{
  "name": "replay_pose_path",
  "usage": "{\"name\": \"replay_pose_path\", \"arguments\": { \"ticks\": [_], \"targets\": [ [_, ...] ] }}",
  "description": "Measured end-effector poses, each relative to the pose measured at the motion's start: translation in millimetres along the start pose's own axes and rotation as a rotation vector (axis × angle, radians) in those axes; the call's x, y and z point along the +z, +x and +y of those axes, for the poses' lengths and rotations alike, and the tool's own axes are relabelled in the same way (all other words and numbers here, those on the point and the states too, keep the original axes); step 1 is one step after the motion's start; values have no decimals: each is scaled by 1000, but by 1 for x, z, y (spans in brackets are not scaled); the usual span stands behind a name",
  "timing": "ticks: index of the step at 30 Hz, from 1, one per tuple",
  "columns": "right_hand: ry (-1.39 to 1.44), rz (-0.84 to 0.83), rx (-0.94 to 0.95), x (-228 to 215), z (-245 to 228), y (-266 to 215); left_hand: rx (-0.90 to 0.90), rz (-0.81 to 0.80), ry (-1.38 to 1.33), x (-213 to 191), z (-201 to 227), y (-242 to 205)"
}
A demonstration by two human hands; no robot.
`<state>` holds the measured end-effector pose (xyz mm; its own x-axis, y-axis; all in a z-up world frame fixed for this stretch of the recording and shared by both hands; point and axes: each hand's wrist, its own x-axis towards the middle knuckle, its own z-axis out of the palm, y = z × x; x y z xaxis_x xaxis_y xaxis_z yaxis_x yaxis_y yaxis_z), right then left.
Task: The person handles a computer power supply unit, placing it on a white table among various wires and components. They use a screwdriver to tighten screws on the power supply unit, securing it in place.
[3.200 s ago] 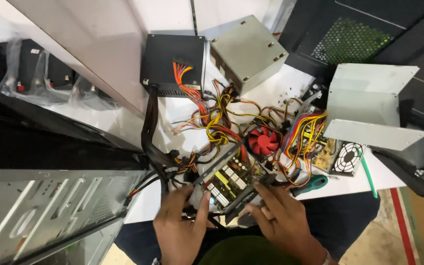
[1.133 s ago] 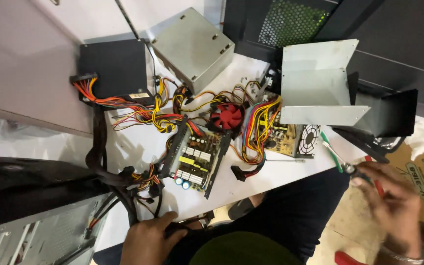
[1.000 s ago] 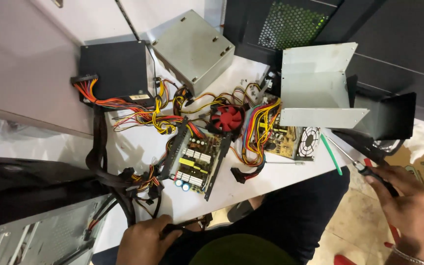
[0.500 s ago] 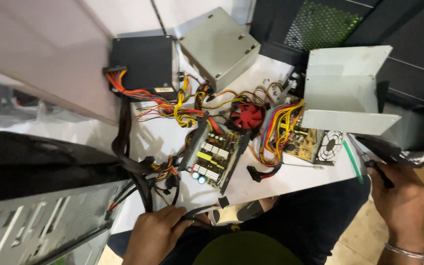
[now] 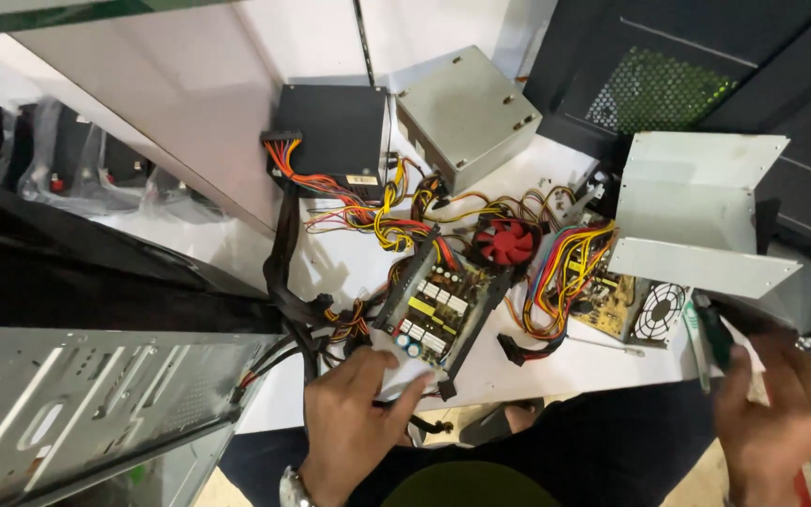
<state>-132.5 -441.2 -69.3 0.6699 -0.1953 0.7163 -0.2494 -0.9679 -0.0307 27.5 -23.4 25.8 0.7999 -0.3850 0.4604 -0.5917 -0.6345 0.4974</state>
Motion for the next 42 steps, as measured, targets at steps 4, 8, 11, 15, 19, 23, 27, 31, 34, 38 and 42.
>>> {"name": "replay_pose_path", "arguments": {
  "ticks": [4,8,11,15,19,23,27,31,34,38,42],
  "targets": [
    [60,10,-6,-20,-21,1,24,131,-153,-9,10,43],
    [228,-10,56,-18,-56,2,98,146,-162,-5,13,95],
    [366,-7,52,-13,-96,10,59,14,-155,29,2,138],
    [670,-4,29,-14,-152,33,-173,-461,70,76,-12,214],
    [759,-27,-15,-16,-173,37,-39,-446,322,137,-67,274],
    [723,-123,64,-9,-164,20,-104,-701,463,141,-59,297],
    [685,-169,92,0,-150,8,-182,-676,270,131,-47,295],
    [688,-123,75,-8,-150,21,-197,-596,171,137,-59,285],
    [693,-121,70,-10,-148,26,-80,-416,111,143,-76,278],
    [708,-133,37,-13,-149,24,3,-277,-63,131,-80,272],
    [706,-141,54,-14,-153,23,100,-138,-163,105,-70,267]
  ]
}}
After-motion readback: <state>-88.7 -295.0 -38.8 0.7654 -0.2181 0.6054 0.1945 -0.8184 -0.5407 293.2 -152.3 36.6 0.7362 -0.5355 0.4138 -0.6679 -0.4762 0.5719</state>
